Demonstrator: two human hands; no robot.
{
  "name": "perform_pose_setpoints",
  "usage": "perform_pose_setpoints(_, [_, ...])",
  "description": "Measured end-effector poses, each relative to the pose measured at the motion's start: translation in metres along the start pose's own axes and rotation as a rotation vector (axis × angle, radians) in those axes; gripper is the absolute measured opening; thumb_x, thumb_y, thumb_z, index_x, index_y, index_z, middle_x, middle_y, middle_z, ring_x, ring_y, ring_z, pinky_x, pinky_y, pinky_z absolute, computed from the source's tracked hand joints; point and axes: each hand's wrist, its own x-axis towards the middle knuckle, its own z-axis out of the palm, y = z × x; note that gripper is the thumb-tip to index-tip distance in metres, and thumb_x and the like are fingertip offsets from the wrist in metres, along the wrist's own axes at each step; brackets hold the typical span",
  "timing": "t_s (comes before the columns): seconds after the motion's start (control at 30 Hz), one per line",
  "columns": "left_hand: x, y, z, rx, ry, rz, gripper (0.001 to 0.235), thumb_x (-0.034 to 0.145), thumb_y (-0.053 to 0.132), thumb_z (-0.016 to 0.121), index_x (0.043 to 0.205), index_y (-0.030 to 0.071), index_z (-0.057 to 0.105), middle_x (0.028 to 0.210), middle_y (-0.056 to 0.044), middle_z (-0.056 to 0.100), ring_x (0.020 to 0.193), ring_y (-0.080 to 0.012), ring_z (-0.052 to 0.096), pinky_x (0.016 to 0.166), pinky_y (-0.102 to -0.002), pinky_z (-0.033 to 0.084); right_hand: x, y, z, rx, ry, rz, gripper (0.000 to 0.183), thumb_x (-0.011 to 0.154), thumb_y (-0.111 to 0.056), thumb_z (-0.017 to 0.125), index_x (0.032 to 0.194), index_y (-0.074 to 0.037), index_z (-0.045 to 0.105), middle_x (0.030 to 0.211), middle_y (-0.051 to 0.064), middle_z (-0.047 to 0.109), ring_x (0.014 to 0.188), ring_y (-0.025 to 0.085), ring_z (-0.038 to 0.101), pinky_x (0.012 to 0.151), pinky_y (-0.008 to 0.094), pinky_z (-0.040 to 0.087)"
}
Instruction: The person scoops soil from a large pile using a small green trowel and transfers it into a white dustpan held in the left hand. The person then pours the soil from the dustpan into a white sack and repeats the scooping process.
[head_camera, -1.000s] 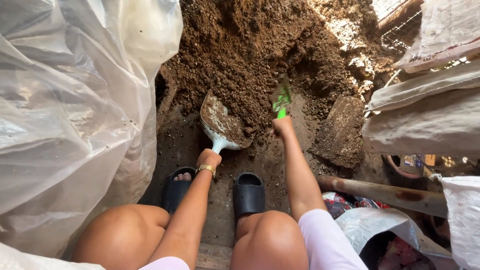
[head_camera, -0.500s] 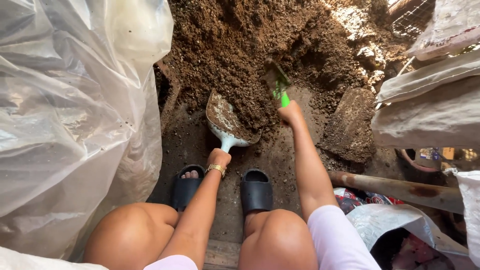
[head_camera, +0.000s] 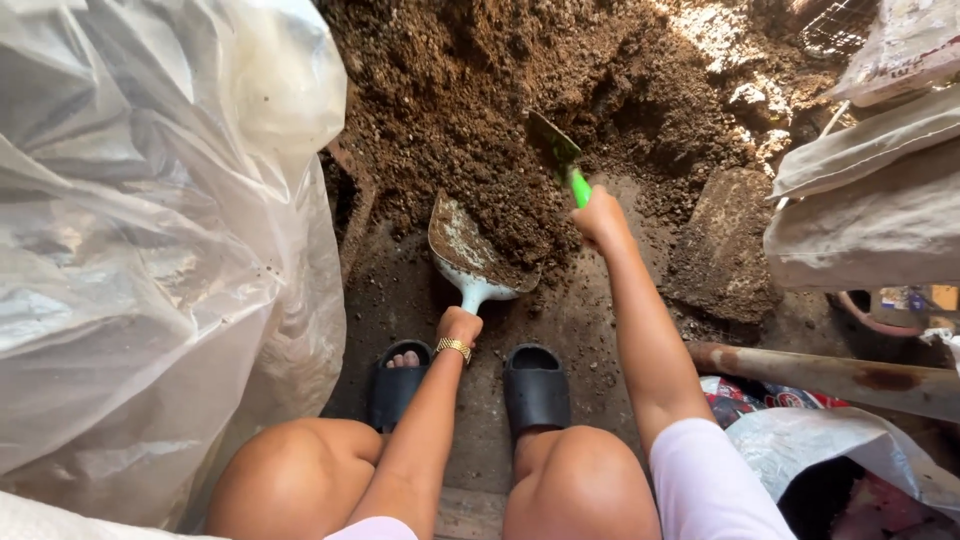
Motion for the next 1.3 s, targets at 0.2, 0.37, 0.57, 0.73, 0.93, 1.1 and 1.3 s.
perform_pose_setpoints(0.2, [0.011,-0.006,0.004,0.004,0.000,-0.008,0.047,0.082,0.009,0.061,0.120,-0.017,0.067,0.078,-0.018,0.071,0.051,-0.0271,0.071,0.056,-0.045,0.061,-0.023,0.006,0.061,-0.113,-0.133,-0.001,0.062,0.094,-0.005,0.052,0.148,0.015,0.031,0.116,0.038,0.063,0.096,0.046,0.071,0.075,0.059,0.061])
perform_pose_setpoints(0.37, [0.009,-0.008,0.003,0.015,-0.001,0.011,0.047,0.080,0.008,0.060,0.119,-0.016,0.068,0.073,-0.016,0.069,0.047,-0.0261,0.069,0.051,-0.042,0.059,-0.048,0.062,0.051,-0.212,-0.139,-0.033,0.050,0.090,-0.015,0.059,0.135,0.005,0.046,0.103,0.028,0.068,0.081,0.040,0.070,0.075,0.055,0.056])
perform_pose_setpoints(0.57, [0.009,-0.008,0.006,-0.037,0.014,0.021,0.046,0.078,0.006,0.060,0.116,-0.017,0.069,0.070,-0.017,0.067,0.043,-0.0265,0.066,0.045,-0.042,0.057,-0.079,0.077,0.066,0.344,-0.172,0.048,0.064,0.077,-0.008,0.068,0.137,0.005,0.053,0.110,0.038,0.063,0.083,0.042,0.068,0.065,0.048,0.055])
perform_pose_setpoints(0.73, [0.014,-0.012,0.008,-0.021,0.022,0.028,0.047,0.076,0.006,0.060,0.117,-0.017,0.069,0.069,-0.017,0.067,0.044,-0.0272,0.067,0.046,-0.041,0.057,-0.025,0.103,0.080,0.413,0.001,0.094,0.060,0.078,-0.010,0.076,0.135,-0.007,0.060,0.103,0.030,0.067,0.060,0.033,0.071,0.041,0.039,0.057])
perform_pose_setpoints(0.93, [0.016,-0.013,0.008,-0.011,0.019,0.040,0.047,0.077,0.007,0.060,0.116,-0.017,0.069,0.069,-0.017,0.067,0.044,-0.0271,0.067,0.046,-0.042,0.057,-0.055,0.040,0.023,0.283,0.227,-0.086,0.062,0.084,-0.028,0.076,0.143,-0.017,0.059,0.114,0.030,0.068,0.108,0.045,0.067,0.088,0.053,0.054])
perform_pose_setpoints(1.1, [0.024,-0.018,0.013,-0.030,0.030,0.024,0.048,0.075,0.008,0.062,0.116,-0.016,0.070,0.067,-0.016,0.066,0.043,-0.0274,0.066,0.044,-0.041,0.056,-0.038,0.040,0.017,0.364,0.276,-0.063,0.061,0.084,-0.024,0.077,0.142,-0.015,0.061,0.122,0.025,0.068,0.108,0.041,0.068,0.088,0.049,0.058])
perform_pose_setpoints(1.3, [0.020,-0.019,0.014,-0.016,0.036,0.032,0.046,0.076,0.008,0.063,0.114,-0.016,0.070,0.067,-0.016,0.067,0.044,-0.0270,0.066,0.043,-0.041,0.055,0.017,0.006,-0.013,0.511,0.407,-0.131,0.052,0.098,-0.017,0.062,0.149,-0.014,0.051,0.129,0.029,0.064,0.082,0.028,0.076,0.059,0.033,0.065])
